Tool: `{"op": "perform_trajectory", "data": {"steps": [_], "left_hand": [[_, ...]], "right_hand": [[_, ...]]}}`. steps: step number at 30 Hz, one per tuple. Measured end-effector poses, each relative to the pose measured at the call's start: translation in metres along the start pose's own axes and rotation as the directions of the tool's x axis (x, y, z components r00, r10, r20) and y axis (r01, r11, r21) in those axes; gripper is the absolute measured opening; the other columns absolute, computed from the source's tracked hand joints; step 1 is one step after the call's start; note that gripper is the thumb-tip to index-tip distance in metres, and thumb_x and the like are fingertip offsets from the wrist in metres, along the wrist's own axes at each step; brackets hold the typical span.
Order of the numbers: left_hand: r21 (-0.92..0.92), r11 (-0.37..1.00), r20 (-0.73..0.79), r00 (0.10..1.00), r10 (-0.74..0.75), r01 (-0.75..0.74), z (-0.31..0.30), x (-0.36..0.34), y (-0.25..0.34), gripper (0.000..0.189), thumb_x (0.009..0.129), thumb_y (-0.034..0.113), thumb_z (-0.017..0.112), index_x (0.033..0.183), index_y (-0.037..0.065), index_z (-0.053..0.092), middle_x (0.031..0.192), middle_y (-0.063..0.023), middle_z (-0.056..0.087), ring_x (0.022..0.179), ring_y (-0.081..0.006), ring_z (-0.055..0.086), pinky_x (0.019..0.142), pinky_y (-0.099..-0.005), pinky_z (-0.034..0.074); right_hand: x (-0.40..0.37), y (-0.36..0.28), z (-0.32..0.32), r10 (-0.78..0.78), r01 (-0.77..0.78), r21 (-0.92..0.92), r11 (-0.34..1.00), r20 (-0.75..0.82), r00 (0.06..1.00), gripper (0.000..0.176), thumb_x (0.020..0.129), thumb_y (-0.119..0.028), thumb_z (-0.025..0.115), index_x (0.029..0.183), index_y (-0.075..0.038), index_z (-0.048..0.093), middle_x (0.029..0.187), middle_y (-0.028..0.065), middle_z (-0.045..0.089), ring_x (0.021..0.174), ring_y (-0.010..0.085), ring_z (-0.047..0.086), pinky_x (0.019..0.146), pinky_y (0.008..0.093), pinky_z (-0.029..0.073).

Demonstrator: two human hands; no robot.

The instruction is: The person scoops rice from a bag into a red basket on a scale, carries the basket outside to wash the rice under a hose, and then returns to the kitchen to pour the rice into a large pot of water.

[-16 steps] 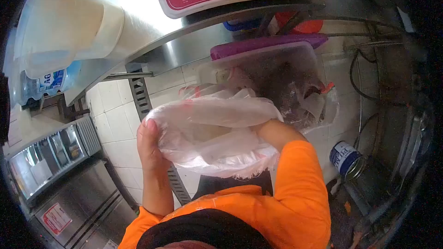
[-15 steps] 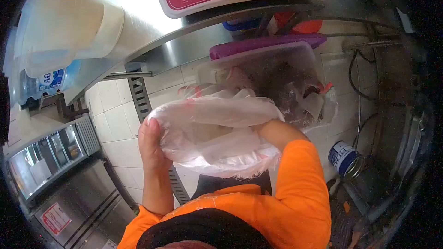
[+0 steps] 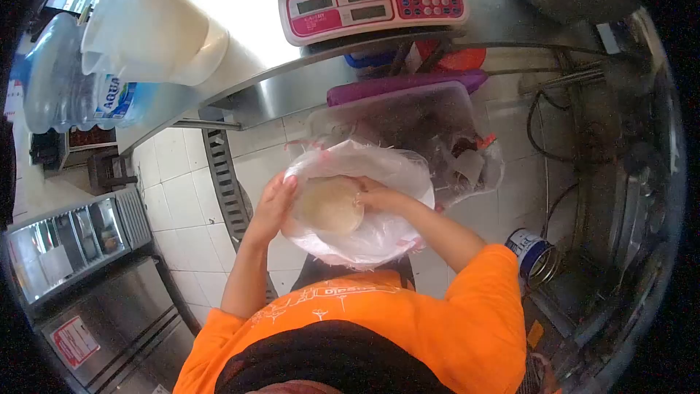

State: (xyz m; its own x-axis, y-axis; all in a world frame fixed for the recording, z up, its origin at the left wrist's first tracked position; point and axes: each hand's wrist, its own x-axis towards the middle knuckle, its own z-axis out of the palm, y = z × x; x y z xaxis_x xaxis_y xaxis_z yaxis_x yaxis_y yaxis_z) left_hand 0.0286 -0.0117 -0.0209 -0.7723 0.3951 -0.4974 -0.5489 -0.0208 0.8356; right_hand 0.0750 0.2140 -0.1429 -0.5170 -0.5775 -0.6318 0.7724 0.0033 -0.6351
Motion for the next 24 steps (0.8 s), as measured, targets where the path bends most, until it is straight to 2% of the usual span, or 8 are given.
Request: {"op": "perform_trajectory", "data": {"steps": [1, 5, 7, 10, 14, 21, 23, 24], "left_hand": [[0.056, 0.998, 0.006, 1.0, 0.018, -0.019, 0.001, 0.0, -0.002, 0.028, 0.092, 0.026, 0.042, 0.106, 0.004, 0.051, 0.087, 0.0044, 0.049, 0.076, -0.005, 0.042, 0.071, -0.0207, 0.036], [0.03, 0.996, 0.035, 0.995, 0.088, -0.089, 0.002, 0.0, -0.005, 0.028, 0.092, 0.025, 0.041, 0.107, 0.003, 0.051, 0.094, 0.0023, 0.051, 0.084, -0.006, 0.044, 0.077, -0.0216, 0.036], [0.115, 0.991, 0.046, 0.997, 0.059, -0.064, 0.0, 0.0, -0.001, 0.037, 0.092, 0.028, 0.041, 0.118, 0.002, 0.046, 0.111, -0.0058, 0.052, 0.102, -0.0135, 0.047, 0.091, -0.0268, 0.034], [0.15, 0.983, 0.045, 0.994, 0.1, -0.105, 0.0, 0.002, 0.0, 0.036, 0.092, 0.029, 0.041, 0.117, 0.003, 0.046, 0.11, -0.0055, 0.051, 0.102, -0.0135, 0.046, 0.091, -0.0268, 0.034], [0.138, 0.981, 0.056, 0.99, 0.126, -0.133, -0.001, -0.003, 0.007, 0.037, 0.092, 0.03, 0.04, 0.117, 0.003, 0.046, 0.112, -0.0056, 0.05, 0.104, -0.0135, 0.045, 0.091, -0.0271, 0.034], [0.3, 0.938, -0.007, 0.982, 0.187, -0.177, -0.013, 0.001, -0.003, 0.042, 0.092, 0.033, 0.033, 0.116, 0.003, 0.049, 0.112, -0.0095, 0.053, 0.103, -0.0179, 0.049, 0.091, -0.03, 0.036], [0.269, 0.941, 0.016, 0.978, 0.209, -0.206, -0.013, -0.003, 0.0, 0.041, 0.092, 0.033, 0.033, 0.115, 0.004, 0.05, 0.109, -0.0088, 0.055, 0.1, -0.0177, 0.051, 0.088, -0.03, 0.039], [0.227, 0.951, 0.021, 0.977, 0.213, -0.212, -0.015, -0.002, -0.004, 0.04, 0.092, 0.032, 0.033, 0.115, 0.004, 0.05, 0.107, -0.0083, 0.056, 0.097, -0.0172, 0.053, 0.085, -0.0302, 0.041]], "right_hand": [[-0.005, -0.005, 0.003, 0.095, -0.085, 0.139, 0.987, -0.064, 0.993, 0.077, 0.068, -0.012, 0.06, 0.135, -0.007, 0.022, 0.127, 0.0095, 0.036, 0.114, 0.0206, 0.04, 0.091, 0.031, 0.039], [-0.015, 0.01, 0.01, 0.093, -0.052, 0.164, 0.985, -0.255, 0.962, 0.077, 0.067, -0.011, 0.061, 0.134, -0.006, 0.023, 0.126, 0.0105, 0.039, 0.113, 0.0216, 0.042, 0.09, 0.0309, 0.04], [-0.021, 0.022, 0.011, -0.179, 0.252, 0.223, 0.942, -0.302, 0.936, 0.076, 0.067, -0.011, 0.063, 0.133, -0.007, 0.024, 0.126, 0.0098, 0.039, 0.115, 0.0209, 0.041, 0.093, 0.032, 0.038], [-0.049, 0.016, 0.026, -0.316, 0.397, 0.303, 0.866, -0.284, 0.905, 0.074, 0.068, -0.013, 0.06, 0.133, -0.01, 0.025, 0.123, 0.0097, 0.041, 0.111, 0.0201, 0.045, 0.089, 0.0343, 0.042], [-0.103, -0.011, 0.063, -0.283, 0.406, 0.395, 0.824, -0.333, 0.899, 0.073, 0.069, -0.014, 0.06, 0.133, -0.009, 0.026, 0.125, 0.0071, 0.04, 0.114, 0.0203, 0.042, 0.092, 0.0369, 0.04], [-0.164, -0.06, 0.102, -0.31, 0.452, 0.432, 0.78, -0.36, 0.88, 0.077, 0.067, -0.049, 0.061, 0.13, -0.015, 0.031, 0.129, 0.0088, 0.038, 0.116, 0.0238, 0.041, 0.093, 0.0442, 0.038], [-0.188, -0.107, 0.118, -0.357, 0.574, 0.573, 0.586, -0.453, 0.817, 0.067, 0.071, -0.038, 0.057, 0.129, -0.013, 0.032, 0.126, 0.0085, 0.041, 0.115, 0.0252, 0.041, 0.094, 0.0452, 0.037], [-0.193, -0.122, 0.117, -0.397, 0.618, 0.535, 0.576, -0.478, 0.784, 0.067, 0.072, -0.041, 0.056, 0.128, -0.014, 0.033, 0.125, 0.0085, 0.041, 0.115, 0.0259, 0.042, 0.091, 0.0458, 0.04]]}}
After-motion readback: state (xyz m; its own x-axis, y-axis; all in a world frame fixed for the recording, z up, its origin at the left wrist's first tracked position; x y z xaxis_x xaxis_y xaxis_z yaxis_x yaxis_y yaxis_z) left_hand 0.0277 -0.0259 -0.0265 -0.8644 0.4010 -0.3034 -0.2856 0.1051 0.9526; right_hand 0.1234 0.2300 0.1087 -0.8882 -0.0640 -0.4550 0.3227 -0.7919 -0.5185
